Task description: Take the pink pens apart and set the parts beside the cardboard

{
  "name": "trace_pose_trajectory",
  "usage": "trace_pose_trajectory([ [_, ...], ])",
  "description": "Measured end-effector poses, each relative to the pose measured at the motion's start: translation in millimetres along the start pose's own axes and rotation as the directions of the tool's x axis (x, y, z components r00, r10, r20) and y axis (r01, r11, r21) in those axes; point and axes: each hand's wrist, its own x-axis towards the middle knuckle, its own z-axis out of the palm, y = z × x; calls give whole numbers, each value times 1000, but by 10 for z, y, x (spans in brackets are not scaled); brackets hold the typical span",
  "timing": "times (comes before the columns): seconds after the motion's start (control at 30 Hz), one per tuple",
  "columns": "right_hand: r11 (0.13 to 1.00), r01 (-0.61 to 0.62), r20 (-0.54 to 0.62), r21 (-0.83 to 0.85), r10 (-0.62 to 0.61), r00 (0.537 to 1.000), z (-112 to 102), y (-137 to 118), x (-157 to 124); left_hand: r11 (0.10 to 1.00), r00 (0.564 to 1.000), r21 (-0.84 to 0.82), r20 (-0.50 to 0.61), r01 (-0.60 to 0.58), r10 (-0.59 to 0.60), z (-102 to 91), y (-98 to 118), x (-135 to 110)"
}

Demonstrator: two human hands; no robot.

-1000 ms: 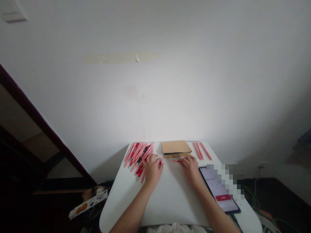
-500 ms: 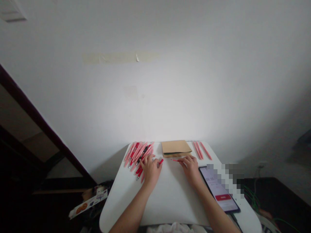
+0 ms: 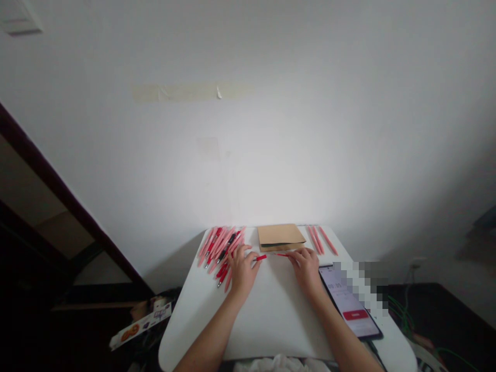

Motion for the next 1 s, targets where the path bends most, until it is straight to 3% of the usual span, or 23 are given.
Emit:
trace_pose_trajectory([
  [0.23,999,-28,10,-30,28,1000,-20,-31,-9,1000,1000,-12,-19,-9,9,1,-9,4],
  [0.5,1000,19,19,-22,-18,1000,14,14,-13,1000,1000,-20,-26,-11,11,-18,20,11],
  [1.0,999,42,61,3,-42,997,-74,-126,-2,998,1000,-52,2,-29,29,-11,30,0],
])
